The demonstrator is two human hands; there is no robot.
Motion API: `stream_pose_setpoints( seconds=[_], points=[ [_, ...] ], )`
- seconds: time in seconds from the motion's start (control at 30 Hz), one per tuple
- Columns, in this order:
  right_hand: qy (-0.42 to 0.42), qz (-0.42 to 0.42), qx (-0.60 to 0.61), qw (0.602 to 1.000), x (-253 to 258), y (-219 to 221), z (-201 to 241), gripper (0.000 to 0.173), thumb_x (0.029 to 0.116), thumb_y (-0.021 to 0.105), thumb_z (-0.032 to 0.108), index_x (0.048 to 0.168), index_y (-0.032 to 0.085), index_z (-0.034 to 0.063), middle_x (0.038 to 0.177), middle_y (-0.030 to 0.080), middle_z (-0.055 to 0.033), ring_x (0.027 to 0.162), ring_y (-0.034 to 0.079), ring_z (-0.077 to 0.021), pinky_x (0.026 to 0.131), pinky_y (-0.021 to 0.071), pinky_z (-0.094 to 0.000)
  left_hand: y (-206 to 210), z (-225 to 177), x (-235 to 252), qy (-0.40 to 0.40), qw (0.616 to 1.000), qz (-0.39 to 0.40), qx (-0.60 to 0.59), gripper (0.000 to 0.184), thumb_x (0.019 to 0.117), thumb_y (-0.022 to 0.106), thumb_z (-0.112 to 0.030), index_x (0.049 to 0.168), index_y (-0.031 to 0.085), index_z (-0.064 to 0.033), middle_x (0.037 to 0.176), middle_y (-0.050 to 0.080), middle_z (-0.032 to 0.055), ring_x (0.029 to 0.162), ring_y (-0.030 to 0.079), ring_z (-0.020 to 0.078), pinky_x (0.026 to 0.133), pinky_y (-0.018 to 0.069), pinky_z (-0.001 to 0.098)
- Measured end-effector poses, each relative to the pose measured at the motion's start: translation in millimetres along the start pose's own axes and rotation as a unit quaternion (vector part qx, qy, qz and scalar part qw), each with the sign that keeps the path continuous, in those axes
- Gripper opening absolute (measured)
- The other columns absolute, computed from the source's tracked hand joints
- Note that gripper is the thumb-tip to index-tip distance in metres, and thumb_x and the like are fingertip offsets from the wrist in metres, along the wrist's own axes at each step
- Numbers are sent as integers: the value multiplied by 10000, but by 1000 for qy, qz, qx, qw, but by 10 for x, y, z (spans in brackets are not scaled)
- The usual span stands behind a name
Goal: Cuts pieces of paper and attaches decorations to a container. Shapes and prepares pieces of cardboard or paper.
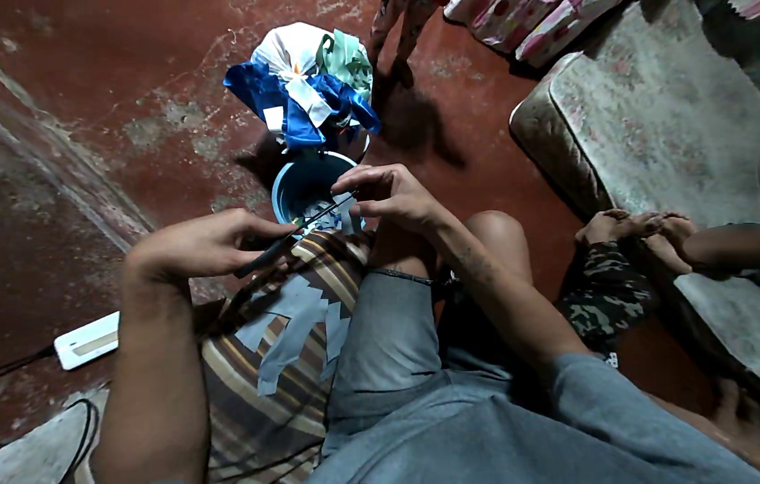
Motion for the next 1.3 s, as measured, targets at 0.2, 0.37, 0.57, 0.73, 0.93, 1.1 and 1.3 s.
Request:
stream_pose_setpoints(
  seconds=[0.2, 0.37, 0.57, 0.73, 0.93, 1.1, 1.3],
  points=[
    [-8, 36, 13, 999, 64, -31, -87, 299, 852, 685, -66, 1151, 698, -72, 1231, 667, -128, 977, 663, -129, 841, 580, -282, 23, 5, 11, 1, 1000, 12, 0, 518, 907, 651, -112, 1423, 608, -84, 947, 764, 12, 799, 725, 102, 717, 615, 250],
    [-3, 48, 25, 999, 65, -20, -98, 306, 858, 681, -69, 1164, 689, -80, 1246, 656, -140, 1017, 663, -154, 867, 583, -304, 45, 9, 40, 2, 1000, 22, -19, 537, 907, 648, -109, 1440, 591, -82, 964, 767, 53, 802, 738, 149, 698, 626, 279],
    [-5, 57, 51, 997, 47, -5, -82, 300, 850, 680, -91, 1150, 692, -80, 1240, 660, -141, 1043, 666, -164, 885, 586, -309, 88, -18, 131, 21, 999, 18, -26, 433, 924, 656, -74, 1357, 663, -71, 946, 768, 56, 811, 737, 150, 732, 623, 276],
    [8, 61, 53, 997, 26, 5, -74, 293, 848, 685, -95, 1140, 700, -73, 1237, 665, -131, 1030, 665, -151, 882, 584, -299, 108, -9, 136, 3, 999, 19, -28, 413, 905, 661, -27, 1313, 694, -83, 924, 769, 67, 812, 743, 166, 723, 627, 290],
    [9, 76, 63, 995, 50, 25, -58, 299, 848, 688, -80, 1146, 698, -68, 1221, 672, -113, 1003, 664, -125, 854, 582, -278, 114, 2, 162, -1, 999, 14, -40, 413, 912, 673, -57, 1324, 683, -63, 958, 776, 73, 843, 750, 158, 744, 626, 277],
    [-2, 86, 51, 995, 63, 20, -51, 306, 843, 696, -62, 1148, 697, -72, 1213, 676, -116, 973, 662, -115, 822, 580, -266, 109, -19, 175, 1, 999, 16, -45, 409, 914, 690, -48, 1322, 690, -75, 950, 774, 56, 816, 739, 131, 724, 616, 249],
    [6, 98, 56, 994, 61, 47, -79, 318, 830, 688, -84, 1148, 696, -78, 1207, 677, -123, 937, 662, -113, 806, 581, -266, 120, -24, 192, 31, 999, 26, -34, 381, 921, 683, -90, 1300, 702, -78, 933, 774, 40, 777, 733, 106, 689, 615, 237]
  ],
)
Point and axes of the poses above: each hand's wrist, its own x-axis towards the middle knuckle, its own y-axis out of the palm, z = x × y, the point moved 8 cm from there along x, towards the middle knuckle
